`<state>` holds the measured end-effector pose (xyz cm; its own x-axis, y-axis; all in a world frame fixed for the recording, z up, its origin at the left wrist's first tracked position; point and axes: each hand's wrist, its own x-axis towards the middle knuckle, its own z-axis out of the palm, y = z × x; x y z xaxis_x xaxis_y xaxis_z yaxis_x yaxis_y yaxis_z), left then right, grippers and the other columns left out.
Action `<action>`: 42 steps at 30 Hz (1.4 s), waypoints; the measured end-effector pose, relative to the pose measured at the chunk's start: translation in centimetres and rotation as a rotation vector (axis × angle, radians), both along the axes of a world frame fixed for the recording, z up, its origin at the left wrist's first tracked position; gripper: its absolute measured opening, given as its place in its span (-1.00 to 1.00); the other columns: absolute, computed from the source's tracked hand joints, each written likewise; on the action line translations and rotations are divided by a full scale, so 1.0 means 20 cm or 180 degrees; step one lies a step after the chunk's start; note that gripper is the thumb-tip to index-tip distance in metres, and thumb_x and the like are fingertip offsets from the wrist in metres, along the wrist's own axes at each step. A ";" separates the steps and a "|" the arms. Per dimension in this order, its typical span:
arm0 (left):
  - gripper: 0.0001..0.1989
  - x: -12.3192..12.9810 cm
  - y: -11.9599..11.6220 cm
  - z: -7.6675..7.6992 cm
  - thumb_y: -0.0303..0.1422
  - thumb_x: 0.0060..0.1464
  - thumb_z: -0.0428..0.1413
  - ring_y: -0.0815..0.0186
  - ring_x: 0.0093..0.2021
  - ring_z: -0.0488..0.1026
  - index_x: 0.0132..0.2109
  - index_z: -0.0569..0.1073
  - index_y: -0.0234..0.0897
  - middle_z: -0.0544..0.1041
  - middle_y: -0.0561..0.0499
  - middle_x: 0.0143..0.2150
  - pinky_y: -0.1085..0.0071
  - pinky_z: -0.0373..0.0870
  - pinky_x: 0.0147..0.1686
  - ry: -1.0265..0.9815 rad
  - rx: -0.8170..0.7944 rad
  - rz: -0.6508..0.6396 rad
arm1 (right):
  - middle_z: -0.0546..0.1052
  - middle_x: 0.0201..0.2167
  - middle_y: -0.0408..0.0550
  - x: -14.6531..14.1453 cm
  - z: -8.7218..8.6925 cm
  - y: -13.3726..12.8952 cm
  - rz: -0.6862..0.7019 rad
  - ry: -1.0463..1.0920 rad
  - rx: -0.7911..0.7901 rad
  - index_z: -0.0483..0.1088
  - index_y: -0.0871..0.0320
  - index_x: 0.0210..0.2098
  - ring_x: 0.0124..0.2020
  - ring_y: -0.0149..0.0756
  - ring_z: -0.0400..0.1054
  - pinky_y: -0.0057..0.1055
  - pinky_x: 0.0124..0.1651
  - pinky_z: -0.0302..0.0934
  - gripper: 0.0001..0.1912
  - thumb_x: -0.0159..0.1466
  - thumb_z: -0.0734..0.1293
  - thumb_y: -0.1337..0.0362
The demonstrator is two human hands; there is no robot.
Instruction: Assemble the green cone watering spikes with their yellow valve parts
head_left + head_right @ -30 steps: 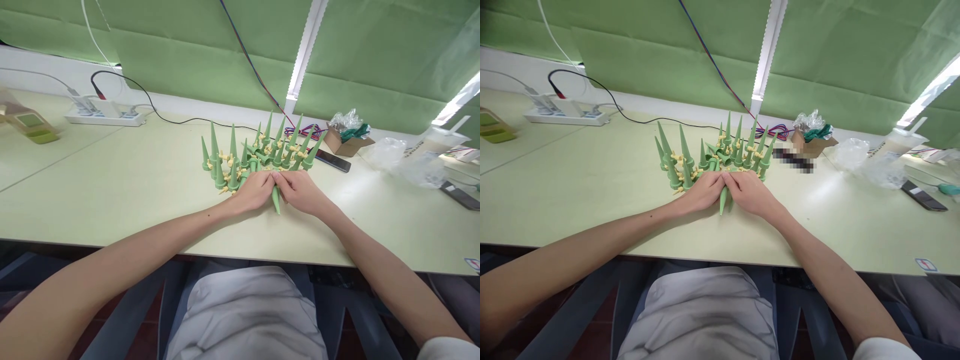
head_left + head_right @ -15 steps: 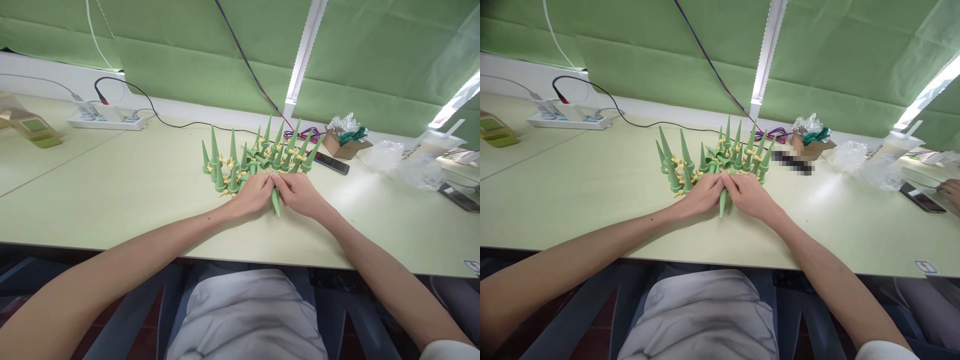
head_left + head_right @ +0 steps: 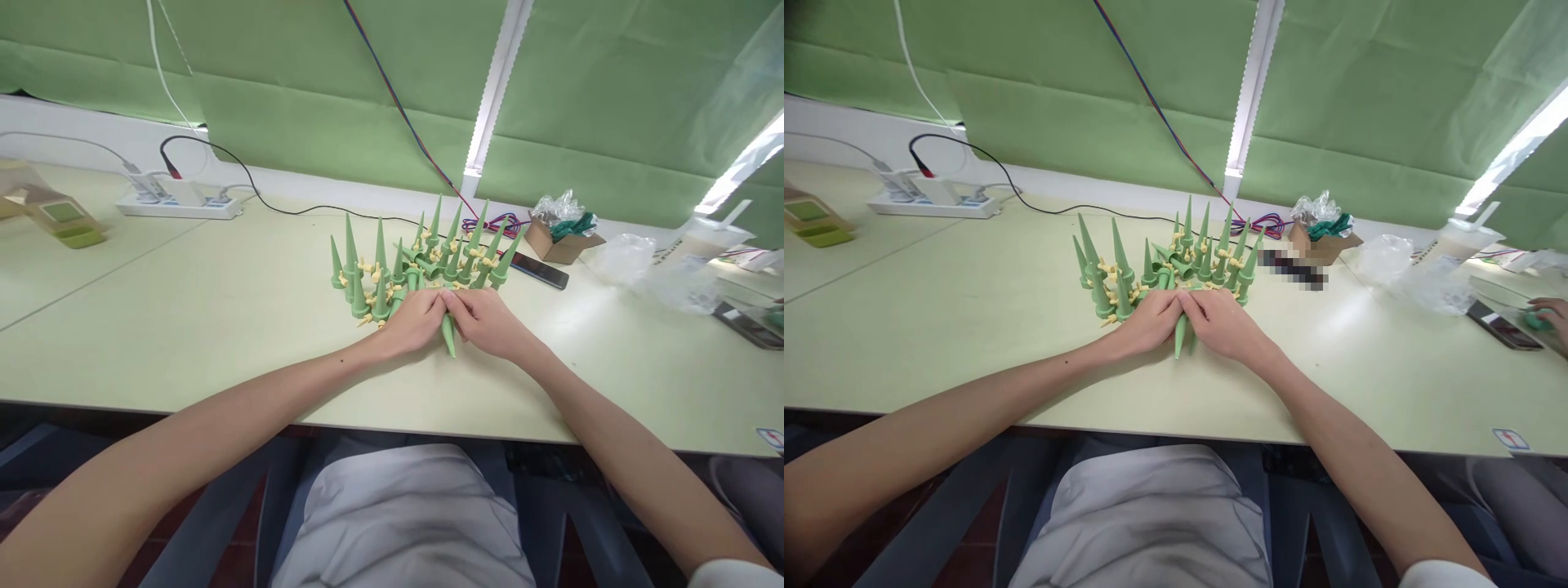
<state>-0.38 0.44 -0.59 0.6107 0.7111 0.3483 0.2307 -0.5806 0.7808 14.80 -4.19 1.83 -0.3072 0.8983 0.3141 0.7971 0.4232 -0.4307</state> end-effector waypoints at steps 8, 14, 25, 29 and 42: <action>-0.59 0.00 0.01 0.00 -0.33 0.30 -0.20 0.31 -0.33 0.44 -0.51 0.30 -0.26 0.47 0.05 -0.50 0.41 0.36 -0.17 0.0047 -0.0005 -0.0051 | 0.32 -0.70 -0.16 0.01 0.00 0.01 0.0014 -0.0022 -0.0017 0.07 0.10 -0.61 -0.61 -0.37 0.16 -0.35 -0.39 0.02 -0.51 0.47 0.05 0.20; -0.58 0.00 0.02 -0.01 -0.32 0.31 -0.20 0.29 -0.33 0.44 -0.52 0.28 -0.25 0.45 0.05 -0.54 0.39 0.35 -0.18 0.0067 0.0008 -0.0057 | 0.32 -0.70 -0.17 0.01 -0.01 0.01 0.0001 -0.0053 0.0001 0.06 0.10 -0.62 -0.61 -0.37 0.16 -0.35 -0.38 0.02 -0.50 0.47 0.05 0.21; -0.58 0.00 0.01 0.01 -0.34 0.30 -0.20 0.28 -0.36 0.41 -0.56 0.20 -0.22 0.30 0.08 -0.64 0.37 0.32 -0.19 0.0082 -0.0025 -0.0128 | 0.31 -0.70 -0.17 0.01 0.00 0.01 -0.0017 -0.0091 -0.0039 0.07 0.10 -0.62 -0.61 -0.37 0.15 -0.35 -0.38 0.01 -0.50 0.47 0.06 0.22; -0.59 0.00 0.00 0.01 -0.35 0.30 -0.20 0.26 -0.36 0.41 -0.53 0.26 -0.23 0.33 0.08 -0.63 0.35 0.33 -0.18 0.0137 -0.0087 -0.0128 | 0.31 -0.70 -0.17 0.01 0.00 0.00 -0.0019 -0.0100 -0.0036 0.07 0.09 -0.63 -0.61 -0.36 0.15 -0.35 -0.38 0.02 -0.49 0.47 0.06 0.22; -0.59 0.00 0.01 0.01 -0.34 0.29 -0.21 0.27 -0.36 0.38 -0.52 0.28 -0.24 0.38 0.04 -0.55 0.36 0.30 -0.20 0.0176 -0.0013 -0.0108 | 0.31 -0.71 -0.16 0.01 0.00 0.00 -0.0015 -0.0108 -0.0069 0.05 0.09 -0.63 -0.62 -0.36 0.15 -0.33 -0.38 0.00 -0.49 0.47 0.05 0.22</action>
